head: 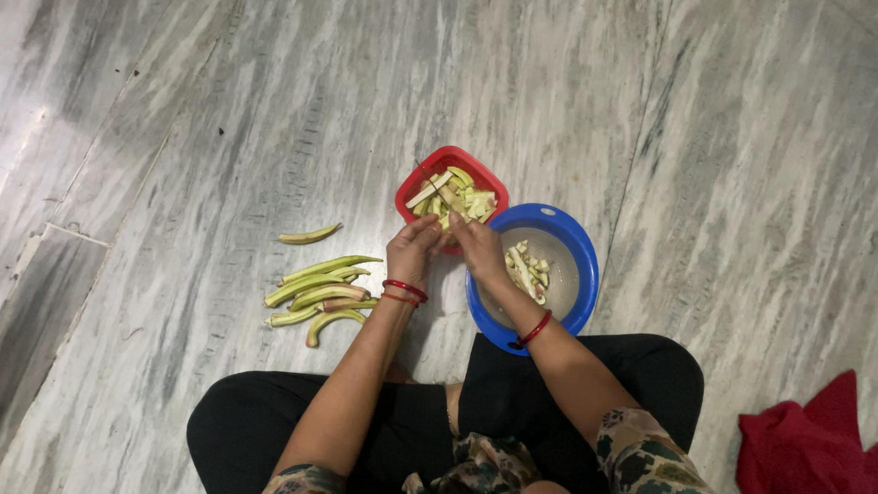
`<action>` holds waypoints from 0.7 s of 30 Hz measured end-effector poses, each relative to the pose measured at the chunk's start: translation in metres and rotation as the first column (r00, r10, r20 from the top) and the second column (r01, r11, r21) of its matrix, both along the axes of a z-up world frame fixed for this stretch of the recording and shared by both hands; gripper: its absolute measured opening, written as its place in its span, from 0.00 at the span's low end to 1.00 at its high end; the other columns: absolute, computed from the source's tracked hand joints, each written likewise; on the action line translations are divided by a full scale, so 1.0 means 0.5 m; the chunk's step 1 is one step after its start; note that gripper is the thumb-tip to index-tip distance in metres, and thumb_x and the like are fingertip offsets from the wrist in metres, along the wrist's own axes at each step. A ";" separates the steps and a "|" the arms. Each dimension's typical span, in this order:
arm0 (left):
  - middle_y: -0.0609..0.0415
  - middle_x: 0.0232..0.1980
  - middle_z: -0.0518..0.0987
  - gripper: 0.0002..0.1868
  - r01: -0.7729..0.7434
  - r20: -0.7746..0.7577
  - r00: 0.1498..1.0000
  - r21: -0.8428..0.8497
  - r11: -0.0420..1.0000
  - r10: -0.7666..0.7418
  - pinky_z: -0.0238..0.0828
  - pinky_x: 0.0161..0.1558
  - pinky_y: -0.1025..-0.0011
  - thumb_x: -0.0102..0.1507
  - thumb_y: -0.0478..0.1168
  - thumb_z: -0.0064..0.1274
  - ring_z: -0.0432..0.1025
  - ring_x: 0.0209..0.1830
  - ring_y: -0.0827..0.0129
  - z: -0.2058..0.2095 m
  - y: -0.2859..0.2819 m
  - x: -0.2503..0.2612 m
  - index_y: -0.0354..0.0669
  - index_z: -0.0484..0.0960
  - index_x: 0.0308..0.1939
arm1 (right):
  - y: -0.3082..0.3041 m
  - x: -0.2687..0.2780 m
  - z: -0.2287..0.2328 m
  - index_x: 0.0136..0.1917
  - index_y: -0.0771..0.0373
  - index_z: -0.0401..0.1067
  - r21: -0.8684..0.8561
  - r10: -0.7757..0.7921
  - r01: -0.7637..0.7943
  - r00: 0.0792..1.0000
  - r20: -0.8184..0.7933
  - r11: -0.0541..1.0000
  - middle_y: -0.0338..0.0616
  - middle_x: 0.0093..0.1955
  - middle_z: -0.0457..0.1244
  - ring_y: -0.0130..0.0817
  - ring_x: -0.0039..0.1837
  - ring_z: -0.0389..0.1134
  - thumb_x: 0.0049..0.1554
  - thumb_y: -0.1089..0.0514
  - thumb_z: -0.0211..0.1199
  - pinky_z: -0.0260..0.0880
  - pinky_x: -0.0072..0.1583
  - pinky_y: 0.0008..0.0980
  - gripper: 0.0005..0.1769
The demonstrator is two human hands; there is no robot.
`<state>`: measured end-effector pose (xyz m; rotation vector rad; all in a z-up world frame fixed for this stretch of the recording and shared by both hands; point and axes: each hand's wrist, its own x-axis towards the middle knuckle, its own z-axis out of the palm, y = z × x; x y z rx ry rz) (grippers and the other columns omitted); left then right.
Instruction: The person peels the skin off a vegetable using a knife and then chops it into small pieces on a red tray while sitting on the floor.
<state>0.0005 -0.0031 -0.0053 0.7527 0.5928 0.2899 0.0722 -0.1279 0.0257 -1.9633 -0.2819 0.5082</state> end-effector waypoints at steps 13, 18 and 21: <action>0.45 0.51 0.81 0.14 -0.019 0.037 0.999 -0.038 0.999 0.020 0.79 0.52 0.71 0.63 0.27 0.55 0.78 0.47 0.65 0.010 -0.005 -0.003 0.28 0.80 0.53 | -0.005 0.018 -0.069 0.45 0.63 0.77 0.011 0.093 -0.094 0.995 0.036 0.996 0.41 0.37 0.68 0.31 0.42 0.68 0.64 0.28 0.44 0.66 0.46 0.33 0.37; 0.42 0.49 0.82 0.13 -0.026 0.041 0.999 -0.017 1.000 0.027 0.78 0.51 0.71 0.63 0.26 0.56 0.78 0.46 0.63 0.009 -0.008 -0.002 0.26 0.80 0.52 | -0.005 0.009 -0.056 0.47 0.65 0.79 0.107 0.108 -0.114 0.992 0.058 0.988 0.41 0.39 0.71 0.28 0.43 0.68 0.65 0.31 0.48 0.68 0.46 0.32 0.36; 0.43 0.49 0.82 0.14 -0.041 0.032 0.999 -0.018 0.999 0.042 0.78 0.51 0.72 0.63 0.26 0.55 0.79 0.45 0.64 0.000 -0.003 0.001 0.26 0.81 0.53 | -0.005 0.011 -0.050 0.50 0.66 0.78 0.194 0.061 -0.050 0.997 -0.049 0.980 0.42 0.41 0.66 0.28 0.44 0.64 0.68 0.34 0.49 0.65 0.46 0.32 0.33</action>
